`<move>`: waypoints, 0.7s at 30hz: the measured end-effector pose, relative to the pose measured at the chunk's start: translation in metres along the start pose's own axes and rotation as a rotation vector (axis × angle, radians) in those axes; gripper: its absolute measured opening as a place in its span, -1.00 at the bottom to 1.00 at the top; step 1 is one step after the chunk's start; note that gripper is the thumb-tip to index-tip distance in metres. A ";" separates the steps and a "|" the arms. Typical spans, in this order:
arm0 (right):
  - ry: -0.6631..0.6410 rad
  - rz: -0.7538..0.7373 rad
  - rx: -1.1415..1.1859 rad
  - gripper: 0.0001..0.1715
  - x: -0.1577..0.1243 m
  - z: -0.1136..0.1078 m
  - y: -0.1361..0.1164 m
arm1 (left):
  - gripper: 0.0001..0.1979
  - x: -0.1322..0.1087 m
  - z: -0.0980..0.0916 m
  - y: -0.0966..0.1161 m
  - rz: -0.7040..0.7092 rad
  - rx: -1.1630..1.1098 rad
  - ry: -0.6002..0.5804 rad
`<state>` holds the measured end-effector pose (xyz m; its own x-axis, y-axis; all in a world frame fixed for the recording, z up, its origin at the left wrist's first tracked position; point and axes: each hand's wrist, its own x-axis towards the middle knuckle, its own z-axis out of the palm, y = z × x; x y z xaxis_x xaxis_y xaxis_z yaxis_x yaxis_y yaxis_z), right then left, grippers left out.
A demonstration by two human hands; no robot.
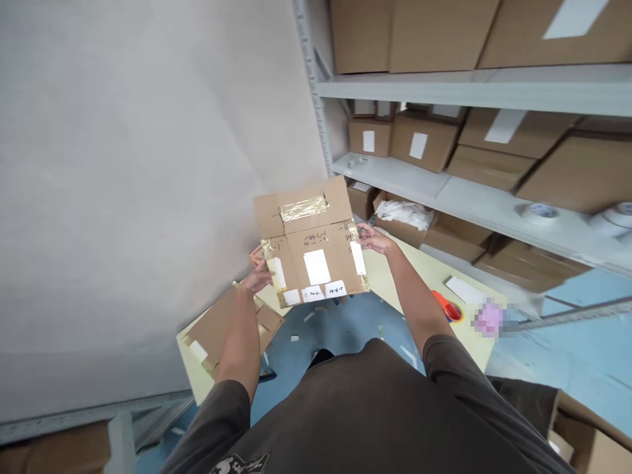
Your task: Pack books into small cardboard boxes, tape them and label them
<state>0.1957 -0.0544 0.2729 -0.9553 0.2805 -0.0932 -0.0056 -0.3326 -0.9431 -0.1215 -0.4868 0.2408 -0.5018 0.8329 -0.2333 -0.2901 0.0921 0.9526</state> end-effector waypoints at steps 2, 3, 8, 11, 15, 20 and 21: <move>0.049 -0.037 0.003 -0.23 -0.030 -0.033 -0.013 | 0.04 0.038 0.028 0.009 -0.027 -0.016 -0.111; 0.076 -0.053 0.007 -0.21 -0.044 -0.048 -0.018 | 0.06 0.056 0.041 0.013 -0.047 -0.017 -0.168; 0.262 -0.091 0.039 -0.19 -0.099 -0.104 -0.026 | 0.04 0.146 0.092 0.027 -0.145 0.056 -0.378; 0.403 -0.115 0.056 -0.18 -0.123 -0.123 -0.024 | -0.01 0.199 0.118 0.031 -0.103 0.091 -0.430; 0.569 -0.141 0.062 -0.20 -0.142 -0.132 -0.020 | -0.01 0.257 0.150 0.038 -0.084 0.092 -0.568; 0.730 -0.130 0.047 -0.25 -0.145 -0.131 -0.013 | -0.01 0.311 0.173 0.052 -0.099 0.087 -0.736; 0.750 -0.120 0.044 -0.25 -0.144 -0.130 -0.010 | -0.02 0.319 0.174 0.054 -0.101 0.093 -0.751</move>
<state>0.3712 0.0253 0.2544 -0.4909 0.8485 -0.1977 -0.1234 -0.2924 -0.9483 -0.1554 -0.1214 0.2519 0.2219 0.9624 -0.1565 -0.2189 0.2056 0.9538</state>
